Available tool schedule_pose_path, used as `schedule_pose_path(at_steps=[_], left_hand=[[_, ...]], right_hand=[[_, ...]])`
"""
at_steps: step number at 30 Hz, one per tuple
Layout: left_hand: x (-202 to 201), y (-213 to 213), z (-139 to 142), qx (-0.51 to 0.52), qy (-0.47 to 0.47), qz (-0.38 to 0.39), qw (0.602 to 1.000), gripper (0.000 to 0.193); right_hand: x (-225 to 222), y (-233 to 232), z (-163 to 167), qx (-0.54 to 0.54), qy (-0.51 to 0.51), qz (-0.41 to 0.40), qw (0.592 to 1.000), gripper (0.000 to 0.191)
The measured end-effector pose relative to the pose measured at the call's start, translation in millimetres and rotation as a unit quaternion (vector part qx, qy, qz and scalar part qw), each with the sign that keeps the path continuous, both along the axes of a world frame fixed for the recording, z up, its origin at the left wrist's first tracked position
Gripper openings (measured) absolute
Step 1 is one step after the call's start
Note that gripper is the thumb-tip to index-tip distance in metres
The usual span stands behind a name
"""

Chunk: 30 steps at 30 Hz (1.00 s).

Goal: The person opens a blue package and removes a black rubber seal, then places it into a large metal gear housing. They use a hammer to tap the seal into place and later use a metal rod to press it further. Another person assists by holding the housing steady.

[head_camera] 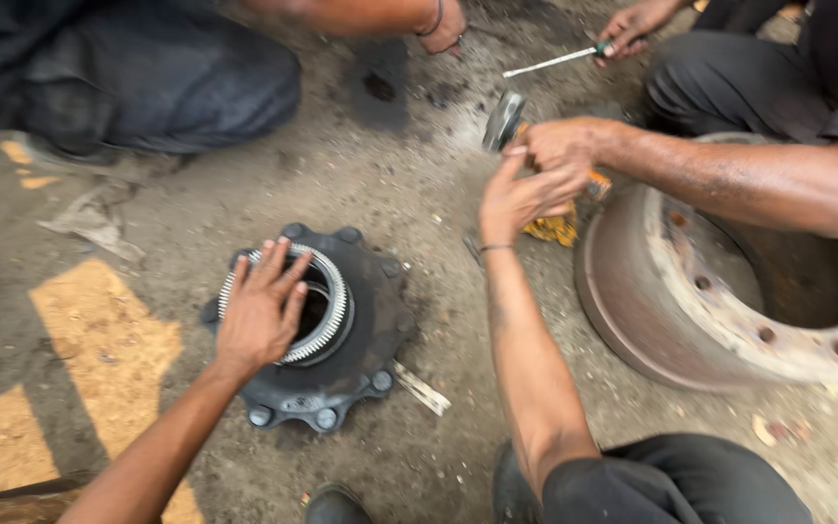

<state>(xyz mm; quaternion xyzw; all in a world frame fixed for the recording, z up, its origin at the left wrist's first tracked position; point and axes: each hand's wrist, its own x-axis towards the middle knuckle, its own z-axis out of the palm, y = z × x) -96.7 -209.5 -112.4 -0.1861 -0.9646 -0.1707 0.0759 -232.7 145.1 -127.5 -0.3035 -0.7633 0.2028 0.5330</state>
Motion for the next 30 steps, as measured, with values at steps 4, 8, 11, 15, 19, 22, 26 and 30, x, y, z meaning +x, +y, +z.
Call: schedule_pose_path(at_steps=[4, 8, 11, 15, 19, 22, 26, 30], left_hand=[[2.7, -1.3, -1.4, 0.020, 0.008, -0.011, 1.000, 0.051], [7.5, -2.4, -2.3, 0.046, -0.002, -0.012, 0.999, 0.049], [10.1, -3.8, -1.2, 0.040, -0.010, -0.016, 0.999, 0.050], [12.0, -5.9, -0.3, 0.036, -0.009, -0.017, 0.999, 0.050], [11.9, -5.7, -2.5, 0.040, -0.009, -0.017, 0.999, 0.049], [11.0, -5.1, -5.0, 0.043, -0.007, -0.015, 0.999, 0.050], [8.5, -7.6, -6.9, 0.053, 0.000, -0.025, 0.998, 0.050], [4.7, -11.4, -8.5, 0.021, -0.055, -0.005, 0.998, 0.053]], right_hand=[[26.2, 82.3, -44.7, -0.060, 0.014, -0.036, 0.997, 0.076], [77.4, 100.4, -82.3, -0.012, -0.040, -0.008, 0.999, 0.068], [112.5, 90.1, -93.1, 0.074, -0.242, 0.087, 0.964, 0.064], [154.8, 67.5, -114.6, 0.196, -0.553, 0.260, 0.767, 0.060], [169.3, 75.8, -121.8, 0.445, -0.545, 0.239, 0.669, 0.059], [166.4, 104.2, -105.7, 0.283, -0.621, 0.245, 0.688, 0.052], [167.7, 119.5, -92.8, 0.050, -0.702, 0.263, 0.661, 0.051], [169.1, 100.3, -103.7, 0.052, -0.655, 0.260, 0.707, 0.047]])
